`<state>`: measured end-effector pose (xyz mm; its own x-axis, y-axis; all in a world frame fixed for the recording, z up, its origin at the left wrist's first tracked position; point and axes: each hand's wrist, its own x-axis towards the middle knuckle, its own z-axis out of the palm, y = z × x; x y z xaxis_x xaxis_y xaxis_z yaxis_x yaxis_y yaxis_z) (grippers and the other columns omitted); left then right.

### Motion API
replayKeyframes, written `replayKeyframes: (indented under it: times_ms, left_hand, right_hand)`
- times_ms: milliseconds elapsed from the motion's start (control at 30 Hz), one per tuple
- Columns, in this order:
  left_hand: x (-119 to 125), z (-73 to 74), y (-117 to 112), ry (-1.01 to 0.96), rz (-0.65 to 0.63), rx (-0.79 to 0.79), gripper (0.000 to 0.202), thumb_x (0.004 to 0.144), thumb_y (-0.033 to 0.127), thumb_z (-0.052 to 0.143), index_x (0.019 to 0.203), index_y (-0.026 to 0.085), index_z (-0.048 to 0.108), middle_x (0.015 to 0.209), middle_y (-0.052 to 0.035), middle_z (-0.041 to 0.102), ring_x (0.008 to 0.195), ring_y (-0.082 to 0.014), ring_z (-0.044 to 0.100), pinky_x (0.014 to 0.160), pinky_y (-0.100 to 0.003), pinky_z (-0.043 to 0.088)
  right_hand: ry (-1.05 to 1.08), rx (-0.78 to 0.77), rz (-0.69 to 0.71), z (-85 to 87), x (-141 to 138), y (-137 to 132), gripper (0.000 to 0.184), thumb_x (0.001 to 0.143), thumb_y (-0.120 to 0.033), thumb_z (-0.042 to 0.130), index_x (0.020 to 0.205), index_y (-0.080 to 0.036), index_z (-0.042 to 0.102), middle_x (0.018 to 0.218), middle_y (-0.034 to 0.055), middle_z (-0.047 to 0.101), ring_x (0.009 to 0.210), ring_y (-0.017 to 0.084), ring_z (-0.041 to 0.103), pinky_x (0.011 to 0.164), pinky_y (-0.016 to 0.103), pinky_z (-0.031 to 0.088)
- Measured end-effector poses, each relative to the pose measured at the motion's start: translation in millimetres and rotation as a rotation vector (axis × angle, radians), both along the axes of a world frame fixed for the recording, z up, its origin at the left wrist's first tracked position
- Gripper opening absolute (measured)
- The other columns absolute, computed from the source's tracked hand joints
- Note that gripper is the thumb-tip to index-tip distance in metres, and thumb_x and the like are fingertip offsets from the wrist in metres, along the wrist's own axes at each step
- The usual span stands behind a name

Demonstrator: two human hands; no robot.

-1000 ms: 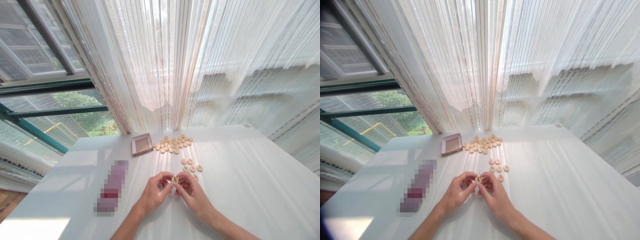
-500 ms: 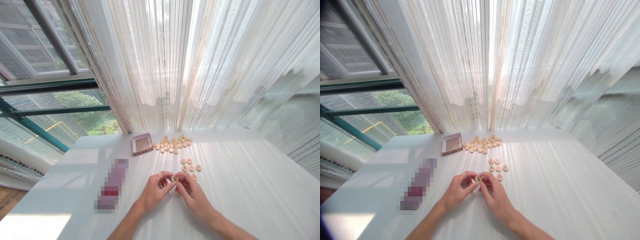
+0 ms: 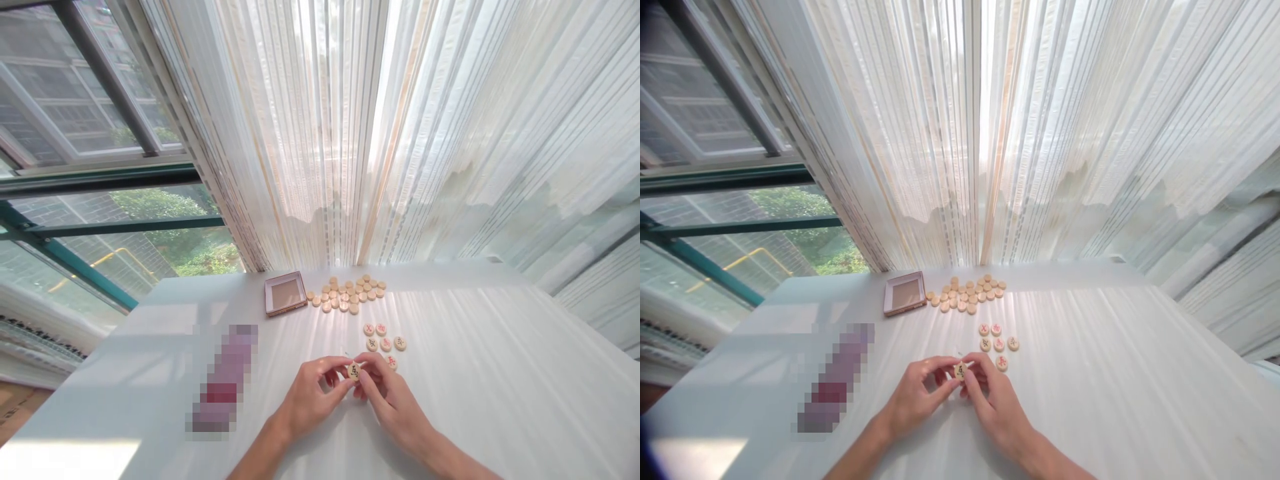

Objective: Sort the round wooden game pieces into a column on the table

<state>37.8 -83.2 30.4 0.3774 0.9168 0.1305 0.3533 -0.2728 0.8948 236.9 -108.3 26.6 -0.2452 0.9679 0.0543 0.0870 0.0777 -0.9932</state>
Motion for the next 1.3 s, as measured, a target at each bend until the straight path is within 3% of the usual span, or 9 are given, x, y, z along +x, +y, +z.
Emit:
replayKeyframes:
  times_ms: [267, 433, 633, 800, 1000, 1133, 1233, 1300]
  left_hand:
    - [2, -1.8, 0, 0.025, -0.058, 0.07, 0.026, 0.092, 0.026, 0.072, 0.117, 0.022, 0.076, 0.097, -0.0036, 0.08, 0.073, -0.0153, 0.068, 0.073, -0.027, 0.057]
    - [4, 2.1, -1, 0.044, -0.066, 0.026, 0.024, 0.091, 0.023, 0.072, 0.114, 0.024, 0.076, 0.096, -0.0022, 0.079, 0.073, -0.0149, 0.067, 0.073, -0.025, 0.056]
    - [4, 4.8, 0, -0.001, -0.04, 0.004, 0.023, 0.092, 0.026, 0.071, 0.114, 0.022, 0.075, 0.098, -0.0041, 0.078, 0.076, -0.0159, 0.068, 0.073, -0.026, 0.056]
    - [3, 3.6, 2, -0.001, -0.027, -0.013, 0.026, 0.093, 0.03, 0.069, 0.117, 0.02, 0.073, 0.095, -0.0057, 0.076, 0.076, -0.017, 0.067, 0.074, -0.028, 0.056]
    - [2, 0.5, 4, -0.052, -0.122, -0.037, 0.034, 0.096, 0.028, 0.062, 0.129, 0.02, 0.066, 0.094, -0.0074, 0.077, 0.074, -0.0177, 0.069, 0.074, -0.03, 0.056]
    - [5, 1.4, 10, -0.081, -0.096, -0.091, 0.032, 0.101, 0.04, 0.057, 0.122, 0.017, 0.067, 0.089, -0.0092, 0.078, 0.073, -0.0189, 0.072, 0.073, -0.03, 0.056]
    - [11, 8.1, 21, 0.009, -0.107, -0.173, 0.04, 0.104, 0.05, 0.046, 0.108, 0.016, 0.066, 0.085, -0.0101, 0.076, 0.075, -0.0202, 0.073, 0.071, -0.029, 0.056]
    - [16, 15.7, 31, 0.071, -0.131, -0.203, 0.047, 0.106, 0.052, 0.036, 0.096, 0.018, 0.065, 0.075, -0.0073, 0.073, 0.065, -0.0194, 0.07, 0.063, -0.028, 0.054]
  right_hand:
    - [-0.043, -0.036, -0.036, -1.5, -1, 1, 0.032, 0.1, -0.054, 0.061, 0.099, -0.023, 0.058, 0.082, 0.003, 0.073, 0.073, 0.022, 0.07, 0.069, 0.032, 0.051]
    - [-0.029, -0.057, -0.056, 0.2, -1, 1, 0.036, 0.103, -0.056, 0.055, 0.092, -0.023, 0.058, 0.079, 0.0013, 0.068, 0.068, 0.02, 0.068, 0.066, 0.031, 0.052]
    - [-0.003, -0.024, -0.03, -0.3, 1, 1, 0.033, 0.106, -0.053, 0.049, 0.103, -0.023, 0.061, 0.087, 0.0034, 0.07, 0.075, 0.021, 0.068, 0.072, 0.033, 0.054]
    - [0.013, 0.016, -0.003, -2.2, 1, 1, 0.03, 0.104, -0.05, 0.056, 0.112, -0.022, 0.062, 0.1, 0.0068, 0.072, 0.084, 0.023, 0.07, 0.077, 0.035, 0.056]
    - [0.025, 0.055, -0.04, -3.6, 0, 2, 0.034, 0.104, -0.052, 0.055, 0.116, -0.021, 0.062, 0.102, 0.0082, 0.072, 0.09, 0.024, 0.07, 0.081, 0.037, 0.056]
    - [0.032, 0.058, -0.056, -1.6, -2, 2, 0.039, 0.102, -0.057, 0.056, 0.114, -0.021, 0.062, 0.102, 0.0088, 0.072, 0.089, 0.025, 0.071, 0.079, 0.038, 0.057]
    - [0.062, 0.075, -0.062, 0.0, -4, 2, 0.039, 0.102, -0.058, 0.057, 0.111, -0.02, 0.063, 0.099, 0.0089, 0.073, 0.09, 0.026, 0.072, 0.081, 0.039, 0.057]
    - [0.089, 0.094, -0.05, -0.8, -5, 2, 0.038, 0.102, -0.057, 0.057, 0.11, -0.02, 0.063, 0.1, 0.009, 0.074, 0.091, 0.026, 0.072, 0.083, 0.04, 0.056]
